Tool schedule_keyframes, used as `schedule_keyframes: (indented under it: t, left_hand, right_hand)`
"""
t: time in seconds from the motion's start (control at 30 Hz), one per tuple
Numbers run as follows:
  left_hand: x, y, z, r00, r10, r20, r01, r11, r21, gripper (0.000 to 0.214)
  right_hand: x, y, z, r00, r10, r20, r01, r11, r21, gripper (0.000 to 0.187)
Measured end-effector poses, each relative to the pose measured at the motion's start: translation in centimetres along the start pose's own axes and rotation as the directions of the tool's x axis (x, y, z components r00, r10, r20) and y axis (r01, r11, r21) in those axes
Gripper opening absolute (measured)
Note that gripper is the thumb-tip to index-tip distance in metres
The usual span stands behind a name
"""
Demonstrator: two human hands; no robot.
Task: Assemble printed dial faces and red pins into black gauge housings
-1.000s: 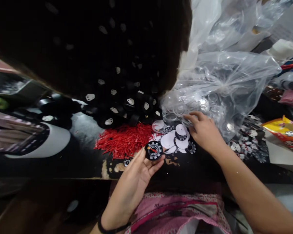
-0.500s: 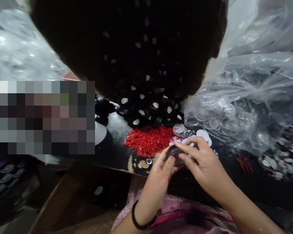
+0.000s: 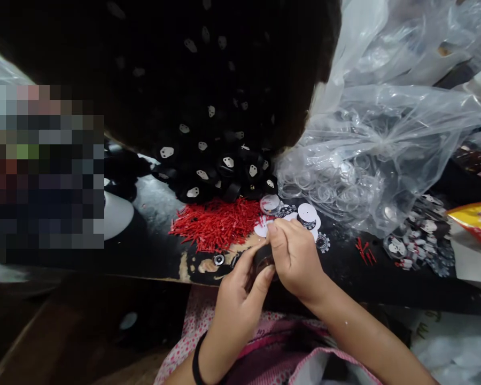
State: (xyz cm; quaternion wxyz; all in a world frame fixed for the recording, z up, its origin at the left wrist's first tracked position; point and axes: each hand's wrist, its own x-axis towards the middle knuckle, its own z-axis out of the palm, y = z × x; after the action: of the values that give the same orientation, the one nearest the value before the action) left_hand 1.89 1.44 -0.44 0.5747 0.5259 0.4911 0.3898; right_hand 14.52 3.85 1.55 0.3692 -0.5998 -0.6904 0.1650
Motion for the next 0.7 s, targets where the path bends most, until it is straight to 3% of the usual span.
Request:
schedule_keyframes:
  t: [0.13,0.27,0.33,0.4,0.47,0.57,0.7]
  left_hand:
    - [-0.9,-0.3,-2.1,0.995,-0.085,-0.051,0.087,0.996,0.030,0.036]
    - [-4.6,-2.2,-9.1,0.957,-0.260,-0.127,0.281,0.941,0.190,0.039]
    - [-6.1,-2.7,-13.0,0.944,-0.141,-0.298,0.251,0.893,0.372,0.044]
    - [-5.9,-2.5,-15.2,0.908,0.091,-0.409,0.185,0.789,0.586,0.047]
    - [-3.4,-1.7,-15.2,0.888,0.268,-0.372,0.082,0.706,0.704,0.047]
    - [3.4,0.1,-12.4,0.888,0.417,-0.194,-0.154,0.667,0.729,0.044]
    - [12.0,1.5,-9.9,0.869,0.487,-0.093,-0.234,0.569,0.788,0.058]
  right_hand:
    - [0.2,-0.6,1.0,0.995,-0.010,0.100,0.003,0.998,0.068,0.044]
    - [0.0,-0.3,0.1,0.935,0.004,0.355,-0.093,0.968,0.233,0.037]
    - [-0.1,0.1,-0.5,0.935,0.076,0.345,-0.168,0.954,0.246,0.033]
    - [0.1,0.1,-0.6,0.937,0.098,0.335,-0.183,0.956,0.231,0.028]
    - [0.2,-0.3,-0.3,0.917,0.009,0.399,-0.115,0.963,0.242,0.023]
    - [-0.2,-0.8,0.1,0.885,-0.093,0.456,-0.036,0.963,0.265,0.022]
    - [-1.6,0.4,-0.5,0.913,0.055,0.405,-0.156,0.963,0.221,0.030]
